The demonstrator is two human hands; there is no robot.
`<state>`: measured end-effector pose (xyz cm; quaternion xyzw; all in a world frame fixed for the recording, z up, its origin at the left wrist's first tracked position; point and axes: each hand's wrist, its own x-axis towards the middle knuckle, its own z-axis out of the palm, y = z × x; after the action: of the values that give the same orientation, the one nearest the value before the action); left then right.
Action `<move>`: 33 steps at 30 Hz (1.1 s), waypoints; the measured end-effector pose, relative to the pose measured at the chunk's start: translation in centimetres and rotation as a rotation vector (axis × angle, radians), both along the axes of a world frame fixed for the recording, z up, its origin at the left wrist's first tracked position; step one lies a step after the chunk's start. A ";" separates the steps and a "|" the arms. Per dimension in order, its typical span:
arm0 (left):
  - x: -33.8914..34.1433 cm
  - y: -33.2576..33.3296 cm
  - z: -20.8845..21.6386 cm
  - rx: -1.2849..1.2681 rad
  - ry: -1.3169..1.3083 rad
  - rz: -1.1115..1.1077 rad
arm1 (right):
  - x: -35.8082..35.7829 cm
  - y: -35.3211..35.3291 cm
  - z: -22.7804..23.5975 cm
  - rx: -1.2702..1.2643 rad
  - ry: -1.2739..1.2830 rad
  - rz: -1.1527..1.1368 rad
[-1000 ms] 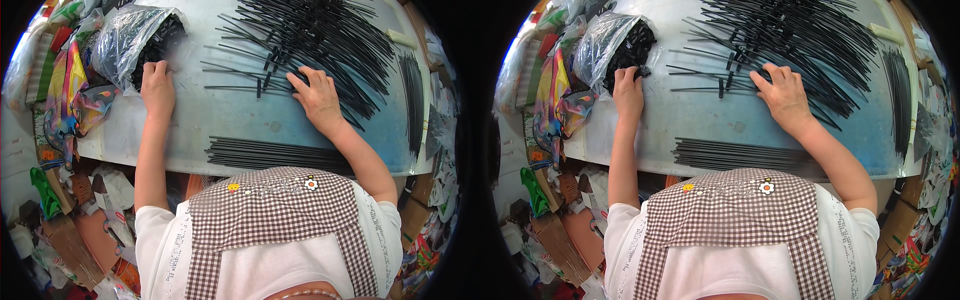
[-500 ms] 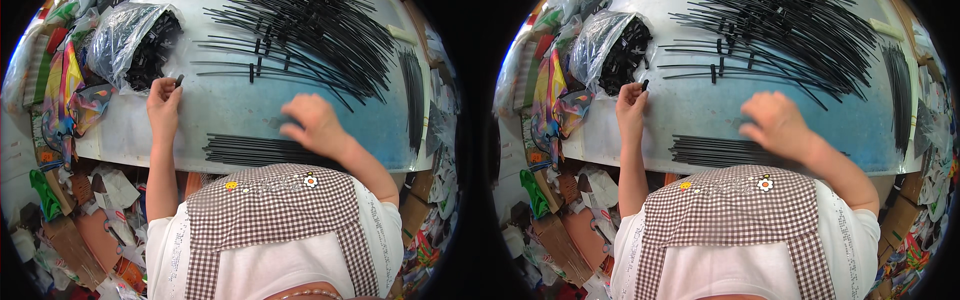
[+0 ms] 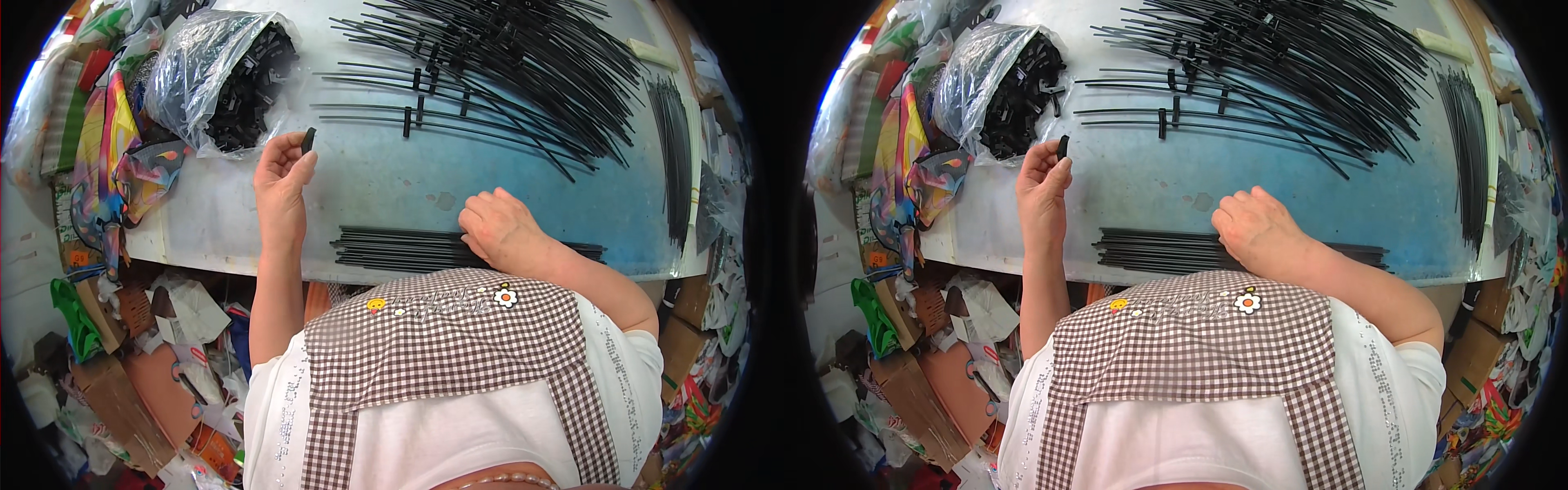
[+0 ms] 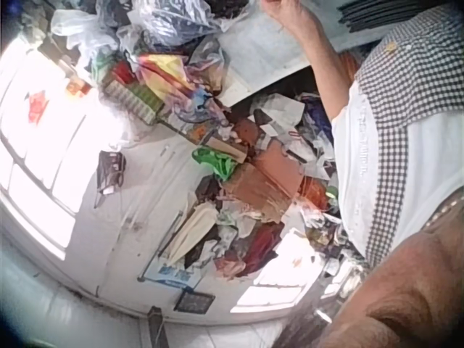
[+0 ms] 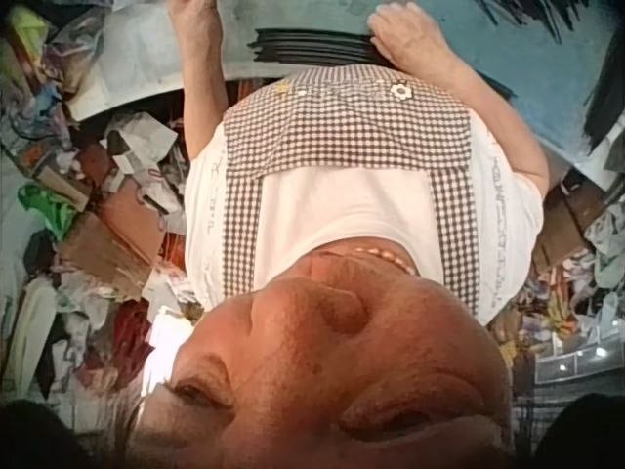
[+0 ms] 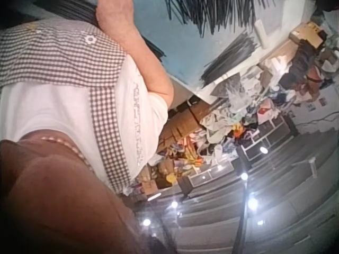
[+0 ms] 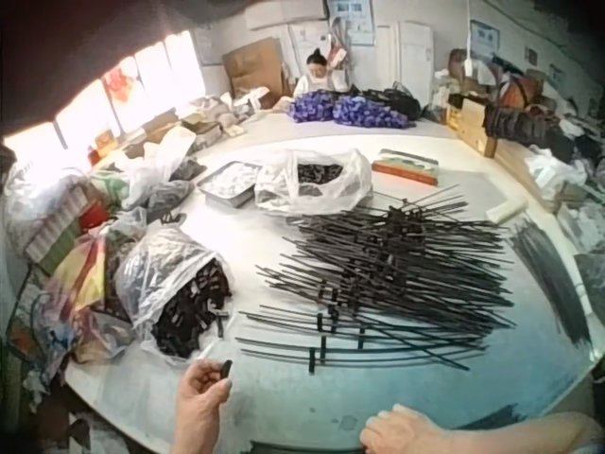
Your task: The person attaches small plastic pieces onto thin rods by hand and sets the assembled rods onto the table.
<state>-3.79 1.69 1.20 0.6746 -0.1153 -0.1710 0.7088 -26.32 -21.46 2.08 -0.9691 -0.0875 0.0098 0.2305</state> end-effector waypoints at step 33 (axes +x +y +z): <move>-0.8 -2.1 1.5 0.297 -0.941 -0.029 | 2.1 0.4 1.4 0.542 -0.151 -0.316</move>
<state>-4.56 -0.37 2.74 0.7709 -0.4065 0.1279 0.4734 -24.20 -21.09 3.49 -0.8720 0.0476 -0.1218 0.4718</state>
